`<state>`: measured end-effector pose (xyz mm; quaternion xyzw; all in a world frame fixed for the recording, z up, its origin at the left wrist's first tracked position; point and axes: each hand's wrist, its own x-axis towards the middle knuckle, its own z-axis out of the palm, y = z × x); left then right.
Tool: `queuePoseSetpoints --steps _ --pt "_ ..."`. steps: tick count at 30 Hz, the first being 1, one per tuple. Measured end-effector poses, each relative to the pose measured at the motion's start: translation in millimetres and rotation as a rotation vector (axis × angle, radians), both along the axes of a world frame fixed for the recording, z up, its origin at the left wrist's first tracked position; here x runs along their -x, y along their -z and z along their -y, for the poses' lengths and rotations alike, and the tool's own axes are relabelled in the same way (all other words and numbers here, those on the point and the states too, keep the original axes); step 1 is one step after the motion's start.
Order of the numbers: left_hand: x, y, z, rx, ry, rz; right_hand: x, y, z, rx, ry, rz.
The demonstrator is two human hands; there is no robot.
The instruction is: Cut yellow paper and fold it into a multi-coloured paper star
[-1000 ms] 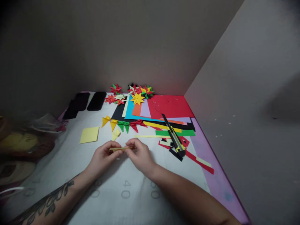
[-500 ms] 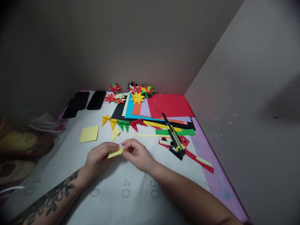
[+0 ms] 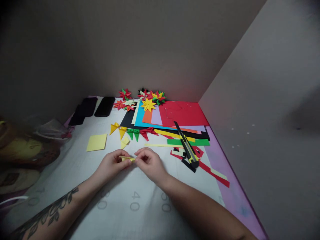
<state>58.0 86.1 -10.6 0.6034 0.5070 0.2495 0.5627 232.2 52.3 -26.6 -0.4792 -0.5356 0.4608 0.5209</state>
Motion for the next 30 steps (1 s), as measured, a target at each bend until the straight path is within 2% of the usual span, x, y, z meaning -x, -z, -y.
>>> queuePoseSetpoints --steps 3,9,13,20,25,30 --pt "-0.2 -1.1 0.3 0.031 0.018 0.006 0.1 1.8 0.0 0.009 0.016 0.041" --pt "-0.2 0.2 1.0 -0.036 0.017 -0.024 2.1 5.7 0.6 0.096 0.038 0.052" --pt "-0.3 2.7 1.0 -0.021 0.036 0.023 3.1 5.6 0.8 0.132 0.033 0.036" --pt "-2.3 -2.1 0.8 0.149 -0.021 0.184 -0.1 2.9 -0.3 -0.047 -0.012 0.178" --pt "-1.2 0.1 0.9 0.252 -0.042 0.315 -0.9 2.2 0.4 -0.1 0.017 0.197" --pt "-2.5 -0.1 0.6 0.289 -0.067 0.388 -2.2 0.0 -0.4 -0.167 -0.023 0.24"
